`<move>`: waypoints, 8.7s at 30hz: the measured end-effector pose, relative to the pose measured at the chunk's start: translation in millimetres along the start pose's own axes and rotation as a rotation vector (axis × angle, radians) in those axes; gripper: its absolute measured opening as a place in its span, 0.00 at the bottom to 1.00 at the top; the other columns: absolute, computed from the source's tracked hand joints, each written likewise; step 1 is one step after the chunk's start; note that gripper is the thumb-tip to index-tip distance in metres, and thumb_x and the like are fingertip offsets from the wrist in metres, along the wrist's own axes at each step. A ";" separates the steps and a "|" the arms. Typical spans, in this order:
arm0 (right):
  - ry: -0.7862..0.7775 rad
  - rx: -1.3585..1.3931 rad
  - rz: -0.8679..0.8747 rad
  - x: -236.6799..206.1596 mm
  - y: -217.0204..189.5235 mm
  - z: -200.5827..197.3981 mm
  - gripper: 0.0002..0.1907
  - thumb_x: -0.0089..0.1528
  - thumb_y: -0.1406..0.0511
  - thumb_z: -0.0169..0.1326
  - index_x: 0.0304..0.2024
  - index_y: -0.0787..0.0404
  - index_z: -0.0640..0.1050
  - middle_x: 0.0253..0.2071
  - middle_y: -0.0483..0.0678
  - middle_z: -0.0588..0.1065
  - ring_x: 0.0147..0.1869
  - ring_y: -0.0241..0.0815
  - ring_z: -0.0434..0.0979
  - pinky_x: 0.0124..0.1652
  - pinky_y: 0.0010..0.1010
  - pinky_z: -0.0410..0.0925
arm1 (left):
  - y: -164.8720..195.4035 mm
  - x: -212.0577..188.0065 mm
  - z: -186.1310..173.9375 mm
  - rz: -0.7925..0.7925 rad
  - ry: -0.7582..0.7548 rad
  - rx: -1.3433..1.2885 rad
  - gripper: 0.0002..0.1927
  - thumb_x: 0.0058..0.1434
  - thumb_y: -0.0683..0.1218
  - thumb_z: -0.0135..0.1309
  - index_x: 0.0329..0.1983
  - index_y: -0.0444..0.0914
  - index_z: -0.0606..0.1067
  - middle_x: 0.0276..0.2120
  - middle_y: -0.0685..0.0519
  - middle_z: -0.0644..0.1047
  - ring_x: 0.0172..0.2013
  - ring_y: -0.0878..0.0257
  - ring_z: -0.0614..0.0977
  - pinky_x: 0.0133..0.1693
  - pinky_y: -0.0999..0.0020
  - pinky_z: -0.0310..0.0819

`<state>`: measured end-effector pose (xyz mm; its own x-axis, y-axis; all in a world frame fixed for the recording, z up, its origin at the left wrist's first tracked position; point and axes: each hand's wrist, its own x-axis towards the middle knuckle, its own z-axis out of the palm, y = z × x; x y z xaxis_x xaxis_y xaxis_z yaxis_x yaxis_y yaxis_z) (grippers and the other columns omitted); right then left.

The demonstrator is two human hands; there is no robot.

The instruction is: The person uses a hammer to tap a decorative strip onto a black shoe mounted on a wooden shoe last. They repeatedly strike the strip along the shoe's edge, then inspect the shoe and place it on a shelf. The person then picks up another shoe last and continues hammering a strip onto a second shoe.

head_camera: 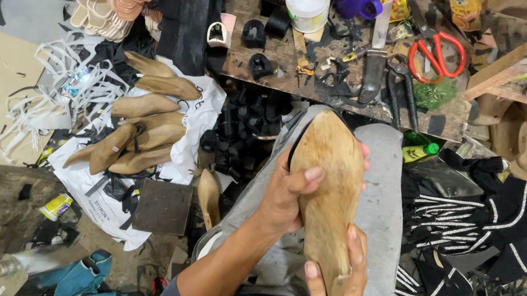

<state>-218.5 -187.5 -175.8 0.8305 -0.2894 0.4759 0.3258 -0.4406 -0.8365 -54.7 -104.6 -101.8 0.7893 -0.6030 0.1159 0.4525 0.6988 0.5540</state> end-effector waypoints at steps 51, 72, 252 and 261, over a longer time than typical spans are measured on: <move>0.367 0.067 0.251 74.7 31.7 -80.8 0.06 0.77 0.75 0.51 0.55 0.69 0.76 0.46 0.49 0.77 0.50 0.34 0.78 0.54 0.23 0.72 | -87.4 47.9 -31.8 0.379 -0.675 1.917 0.43 0.45 0.54 0.68 0.68 0.45 0.71 0.58 0.44 0.71 0.58 0.50 0.72 0.55 0.53 0.66; -0.110 -0.527 0.271 102.4 15.4 -50.3 0.15 0.63 0.72 0.55 0.53 0.63 0.80 0.59 0.54 0.73 0.63 0.53 0.74 0.61 0.37 0.66 | -29.6 -6.2 -102.5 0.129 0.268 0.945 0.25 0.71 0.41 0.50 0.71 0.37 0.63 0.54 0.49 0.70 0.48 0.64 0.74 0.50 0.69 0.73; 0.002 0.812 1.291 18.7 45.6 -9.6 0.09 0.66 0.68 0.50 0.48 0.64 0.74 0.39 0.47 0.79 0.34 0.30 0.81 0.33 0.22 0.75 | 47.8 -137.5 -96.4 -0.530 0.612 0.411 0.11 0.66 0.44 0.57 0.45 0.32 0.75 0.30 0.52 0.79 0.25 0.67 0.77 0.26 0.72 0.73; -0.152 0.823 1.396 -46.9 80.2 -40.1 0.06 0.63 0.71 0.59 0.40 0.63 0.74 0.28 0.45 0.75 0.22 0.32 0.76 0.21 0.25 0.70 | 16.0 -169.7 -104.6 -0.608 0.748 0.165 0.05 0.65 0.42 0.57 0.36 0.34 0.77 0.27 0.55 0.77 0.25 0.68 0.78 0.27 0.74 0.71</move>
<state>-249.4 -243.4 -254.3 0.6890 0.0512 -0.7230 -0.5782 0.6402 -0.5057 -138.0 49.1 -198.8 0.5260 -0.4035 -0.7487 0.8505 0.2528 0.4613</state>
